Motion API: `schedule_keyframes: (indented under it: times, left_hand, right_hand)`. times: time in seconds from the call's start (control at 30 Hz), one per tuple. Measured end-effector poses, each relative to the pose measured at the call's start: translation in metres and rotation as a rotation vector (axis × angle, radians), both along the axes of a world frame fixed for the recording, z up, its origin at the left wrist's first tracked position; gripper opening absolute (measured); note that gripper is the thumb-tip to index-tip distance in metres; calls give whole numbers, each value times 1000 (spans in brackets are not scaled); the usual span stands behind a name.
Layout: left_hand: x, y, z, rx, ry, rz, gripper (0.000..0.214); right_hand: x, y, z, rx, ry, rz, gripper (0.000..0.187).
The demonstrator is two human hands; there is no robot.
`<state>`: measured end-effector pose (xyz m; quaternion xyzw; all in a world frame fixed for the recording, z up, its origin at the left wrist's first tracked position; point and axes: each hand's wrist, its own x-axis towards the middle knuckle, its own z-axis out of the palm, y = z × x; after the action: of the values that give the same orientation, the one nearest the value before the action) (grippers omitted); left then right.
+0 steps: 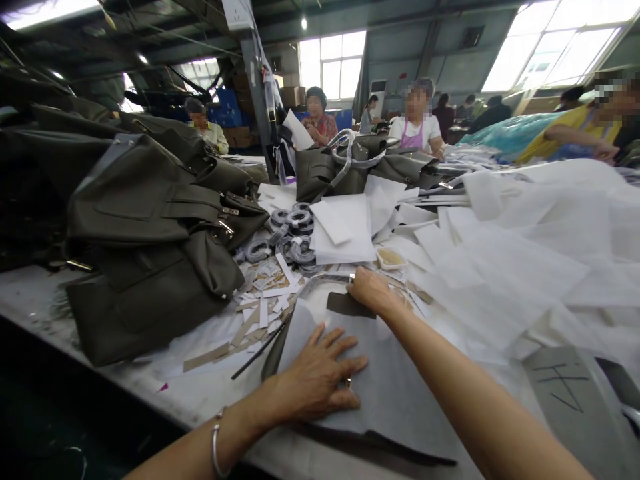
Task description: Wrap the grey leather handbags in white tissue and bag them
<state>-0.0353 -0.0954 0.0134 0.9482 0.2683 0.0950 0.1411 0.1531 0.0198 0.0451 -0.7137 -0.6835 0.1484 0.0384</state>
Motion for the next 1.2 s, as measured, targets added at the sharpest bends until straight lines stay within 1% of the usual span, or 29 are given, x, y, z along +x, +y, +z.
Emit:
schedule_keyframes:
  times: [0.07, 0.1, 0.2, 0.23, 0.3, 0.37, 0.43, 0.5, 0.53, 0.57, 0.6, 0.63, 0.67, 0.73, 0.8, 0.87, 0.9, 1.0, 1.1, 1.2]
  left_hand:
    - [-1, 3, -2, -36, -34, 0, 58]
    - [-1, 4, -2, -59, -53, 5, 63]
    - [-1, 7, -4, -100, -88, 41, 83]
    - [0, 7, -5, -98, -86, 51, 88]
    - [1, 8, -8, -77, -71, 56, 90]
    - [3, 8, -11, -44, -66, 52, 89]
    - [5, 8, -12, -17, -75, 56, 92]
    - [6, 8, -11, -14, -87, 64, 93]
    - [6, 8, -10, -23, -95, 70, 91]
    - [6, 9, -8, -38, -106, 73, 87]
    - [6, 9, -5, -57, -121, 75, 84]
    - [5, 9, -4, -82, -141, 75, 80]
    - [5, 10, -2, -111, -162, 81, 80]
    - [5, 12, -3, -148, -205, 126, 78]
    - [6, 14, -7, -113, -207, 222, 61]
    - [9, 15, -13, -34, -175, 328, 40]
    - [10, 15, -16, 2, -155, 365, 35]
    - [12, 14, -20, 85, -99, 417, 32]
    - [12, 13, -19, 172, -31, 440, 26]
    - [13, 16, -16, 209, 13, 479, 26]
  right_hand:
    - [0, 2, -8, 30, 41, -63, 36]
    - [0, 0, -9, 46, 68, -82, 38]
    - [1, -17, -4, 111, 150, -91, 41]
    - [1, -26, -1, 137, 173, -77, 39]
    - [-1, -49, 4, 182, 208, -38, 25]
    - [-5, -75, 4, 248, 221, 59, 14]
    - [-9, -102, -1, 385, 205, 226, 11]
    - [-10, -123, -8, 595, 161, 371, 19]
    - [-10, -130, -11, 703, 132, 398, 25]
    - [-8, -135, -14, 795, 111, 392, 29]
    - [-6, -137, -16, 856, 97, 378, 30]
    - [-4, -137, -19, 875, 86, 372, 28]
    - [-2, -135, -22, 851, 76, 377, 24]
    - [1, -130, -29, 716, 44, 403, 17]
    - [3, -125, -37, 557, -3, 420, 16]
    - [5, -124, -44, 460, -37, 409, 17]
    - [5, -125, -45, 430, -48, 398, 19]
    - [5, -127, -42, 362, -62, 339, 25]
    - [6, -124, -34, 267, -41, 273, 32]
    - [7, -116, -30, 177, -14, 191, 39]
